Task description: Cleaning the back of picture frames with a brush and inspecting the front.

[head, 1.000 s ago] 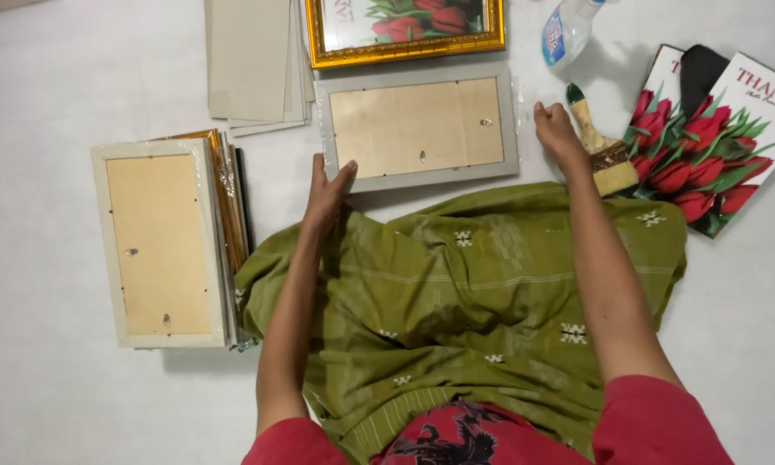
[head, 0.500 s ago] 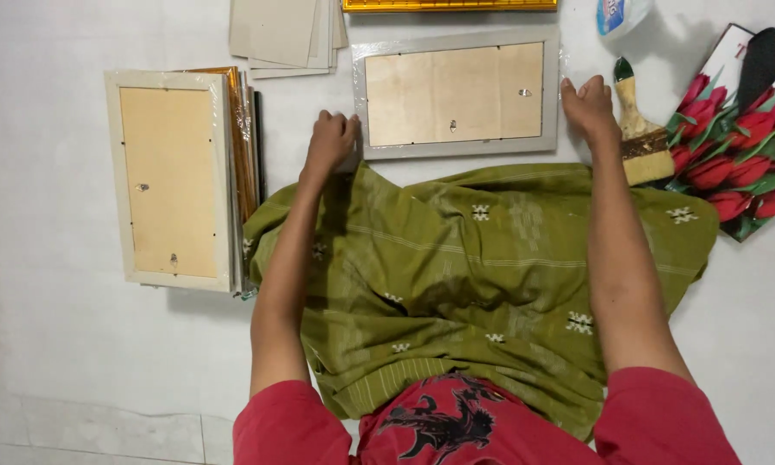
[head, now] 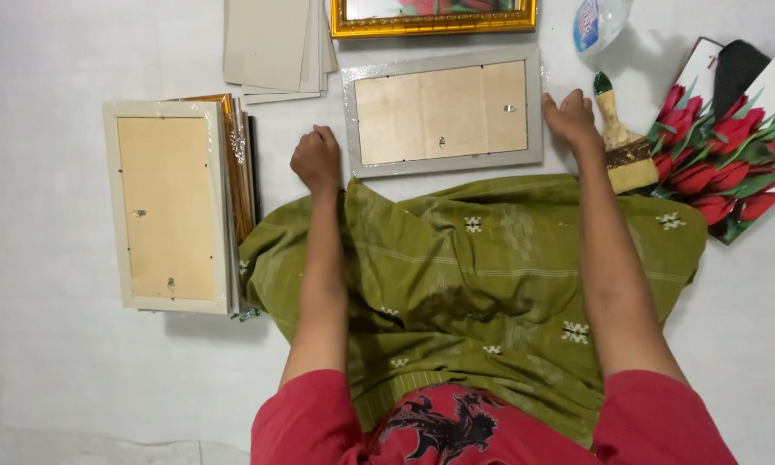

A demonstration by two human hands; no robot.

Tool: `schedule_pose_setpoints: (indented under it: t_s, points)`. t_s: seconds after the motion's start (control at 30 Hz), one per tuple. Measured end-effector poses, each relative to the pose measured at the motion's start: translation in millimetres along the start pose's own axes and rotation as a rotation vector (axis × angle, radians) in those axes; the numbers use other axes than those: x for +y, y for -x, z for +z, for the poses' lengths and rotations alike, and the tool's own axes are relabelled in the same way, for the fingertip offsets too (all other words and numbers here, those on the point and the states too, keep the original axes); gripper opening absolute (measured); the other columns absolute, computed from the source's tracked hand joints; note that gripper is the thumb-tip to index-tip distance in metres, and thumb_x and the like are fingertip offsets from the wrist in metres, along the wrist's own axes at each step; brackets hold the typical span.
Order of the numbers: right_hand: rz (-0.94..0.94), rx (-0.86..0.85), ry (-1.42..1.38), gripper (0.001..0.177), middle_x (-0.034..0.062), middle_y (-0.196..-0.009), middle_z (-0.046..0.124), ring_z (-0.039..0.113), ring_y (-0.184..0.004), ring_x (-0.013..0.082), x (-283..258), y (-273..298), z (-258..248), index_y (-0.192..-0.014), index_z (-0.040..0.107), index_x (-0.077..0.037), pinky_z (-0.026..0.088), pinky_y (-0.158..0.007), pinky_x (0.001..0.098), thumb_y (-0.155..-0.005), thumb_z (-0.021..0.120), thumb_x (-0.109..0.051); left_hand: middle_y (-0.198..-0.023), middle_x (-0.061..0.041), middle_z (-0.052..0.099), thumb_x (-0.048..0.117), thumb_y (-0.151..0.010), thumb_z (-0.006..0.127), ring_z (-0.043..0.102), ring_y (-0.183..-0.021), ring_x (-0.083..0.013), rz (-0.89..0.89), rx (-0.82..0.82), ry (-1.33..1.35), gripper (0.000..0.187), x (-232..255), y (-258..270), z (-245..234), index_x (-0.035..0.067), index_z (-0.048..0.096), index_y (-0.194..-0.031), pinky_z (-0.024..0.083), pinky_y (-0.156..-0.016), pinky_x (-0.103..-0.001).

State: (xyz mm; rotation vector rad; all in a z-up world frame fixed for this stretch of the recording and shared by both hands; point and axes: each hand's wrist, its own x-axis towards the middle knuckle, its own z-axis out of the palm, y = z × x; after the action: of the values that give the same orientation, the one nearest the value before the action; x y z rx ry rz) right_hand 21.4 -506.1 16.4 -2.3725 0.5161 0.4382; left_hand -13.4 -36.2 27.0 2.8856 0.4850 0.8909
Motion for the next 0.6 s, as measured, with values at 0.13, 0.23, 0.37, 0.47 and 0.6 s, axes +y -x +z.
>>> schedule_pose_setpoints:
  t_s: [0.13,0.23,0.37,0.47,0.6]
  points:
    - [0.025,-0.02,0.026,0.064,0.0278,-0.127,0.045,0.044,-0.131,0.051,-16.1,9.5,-7.8,-0.121,0.045,-0.002,0.037,-0.109,0.059,-0.103,0.051,-0.063,-0.046,-0.003,0.052,0.019,-0.088,0.061,0.059,-0.039,-0.0228,0.033,0.12,-0.014,0.037,0.0,1.0,6.0,0.014,0.057,-0.052,0.047,-0.038,-0.032]
    - [0.038,-0.028,0.031,0.064,0.0278,-0.129,0.043,0.042,-0.132,0.0514,-22.9,19.4,-7.8,-0.122,0.044,-0.002,0.036,-0.11,0.0589,-0.103,0.049,-0.063,-0.048,-0.001,0.052,0.02,-0.088,0.061,0.06,-0.04,-0.0208,0.064,0.121,-0.032,0.036,-7.8,8.8,10.2,0.015,0.057,-0.053,0.048,-0.038,-0.032]
    - [0.031,-0.039,0.044,0.063,0.0269,-0.13,0.042,0.041,-0.133,0.0506,-13.7,5.5,-5.3,-0.122,0.043,-0.003,0.035,-0.111,0.0584,-0.103,0.05,-0.064,-0.05,-0.001,0.053,0.022,-0.088,0.063,0.061,-0.043,-0.0214,0.069,0.116,-0.048,0.034,-11.3,13.4,23.9,0.016,0.058,-0.055,0.049,-0.04,-0.033]
    - [-0.012,-0.022,-0.007,0.056,0.0244,-0.119,0.045,0.045,-0.127,0.0513,-6.7,10.8,-5.0,-0.11,0.045,-0.005,0.037,-0.107,0.0579,-0.104,0.052,-0.06,-0.051,-0.002,0.053,0.023,-0.09,0.061,0.061,-0.045,-0.0227,0.023,0.074,0.012,0.036,-13.1,15.4,24.9,0.015,0.058,-0.056,0.05,-0.041,-0.035]
    - [-0.053,-0.031,0.004,0.059,0.0257,-0.121,0.045,0.046,-0.127,0.0515,-25.6,29.6,-13.0,-0.108,0.044,-0.005,0.038,-0.107,0.057,-0.099,0.06,-0.061,-0.051,0.0,0.052,0.022,-0.091,0.061,0.061,-0.045,-0.0205,0.015,0.057,0.027,0.037,-7.7,8.2,9.0,0.015,0.057,-0.056,0.05,-0.041,-0.033]
